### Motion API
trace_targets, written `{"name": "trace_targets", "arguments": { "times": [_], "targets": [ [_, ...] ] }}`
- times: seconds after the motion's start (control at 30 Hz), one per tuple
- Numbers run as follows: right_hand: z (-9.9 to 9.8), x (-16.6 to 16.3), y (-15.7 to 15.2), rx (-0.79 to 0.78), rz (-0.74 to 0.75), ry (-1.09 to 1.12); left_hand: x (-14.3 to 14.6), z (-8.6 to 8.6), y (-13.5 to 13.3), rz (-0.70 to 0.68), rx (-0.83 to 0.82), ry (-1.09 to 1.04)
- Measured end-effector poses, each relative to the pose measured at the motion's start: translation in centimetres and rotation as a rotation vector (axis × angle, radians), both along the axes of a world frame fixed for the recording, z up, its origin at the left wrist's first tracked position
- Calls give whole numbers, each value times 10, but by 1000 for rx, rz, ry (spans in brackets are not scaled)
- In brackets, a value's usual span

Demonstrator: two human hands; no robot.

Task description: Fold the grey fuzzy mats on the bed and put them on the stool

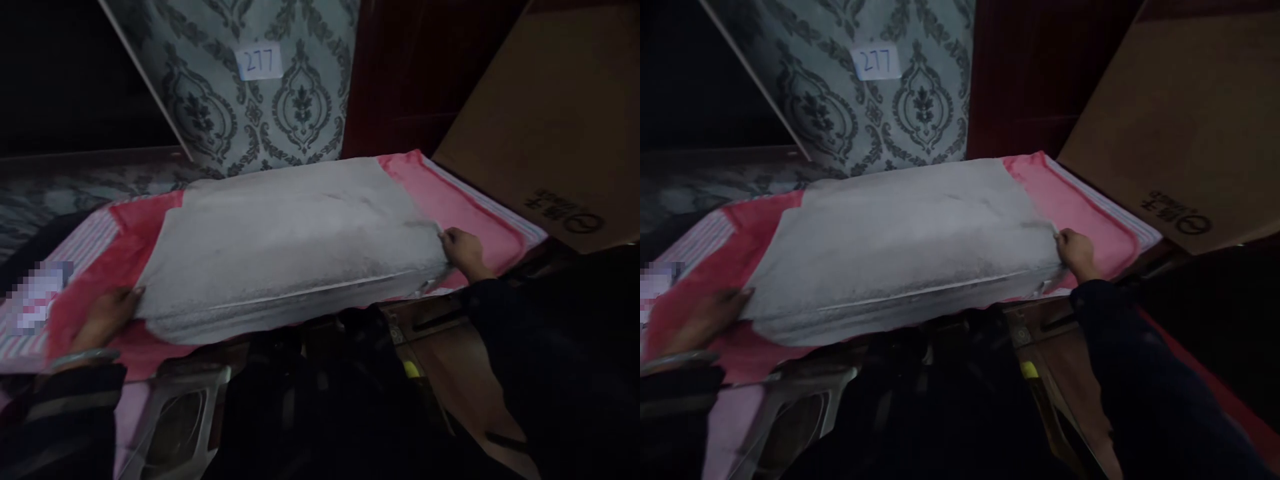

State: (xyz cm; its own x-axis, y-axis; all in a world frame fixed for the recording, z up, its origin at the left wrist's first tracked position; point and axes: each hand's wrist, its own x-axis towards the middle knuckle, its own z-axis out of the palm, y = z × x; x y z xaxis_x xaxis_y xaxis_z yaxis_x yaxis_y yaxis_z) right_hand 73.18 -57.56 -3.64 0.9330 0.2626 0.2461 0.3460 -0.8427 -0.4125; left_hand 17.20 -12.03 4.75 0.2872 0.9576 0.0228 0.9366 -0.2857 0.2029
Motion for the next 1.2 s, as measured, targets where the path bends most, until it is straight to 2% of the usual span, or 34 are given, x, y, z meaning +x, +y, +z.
{"name": "trace_targets", "arguments": {
  "times": [0.07,0.13,0.2,0.27,0.33,0.37,0.43,0.47,0.57,0.73,1.03,1.2],
  "targets": [
    [0,-2,-2,9,-4,-31,-10,-7,8,2,-70,45],
    [2,-12,0,93,40,-149,-18,-10,9,26,-32,84],
    [4,-34,11,205,175,-307,-19,-13,0,54,105,76],
    [3,-69,31,276,404,-383,-7,-17,-20,-16,259,2],
    [-1,-112,58,301,678,-353,20,-24,-50,-255,336,-114],
    [-3,-133,71,316,825,-324,37,-29,-67,-441,342,-169],
    [-8,-168,94,314,1018,-287,73,-40,-100,-805,281,-231],
    [-10,-180,102,289,1065,-291,89,-45,-114,-920,262,-240],
    [-14,-196,113,200,1093,-336,118,-59,-137,-1075,257,-225],
    [-17,-191,110,148,1091,-390,119,-67,-130,-1148,262,-193],
    [-18,-197,116,268,1028,-410,115,-66,-133,-1146,405,-65],
    [-22,-200,110,303,1044,-446,110,-68,-139,-1134,424,-75]
  ]
}}
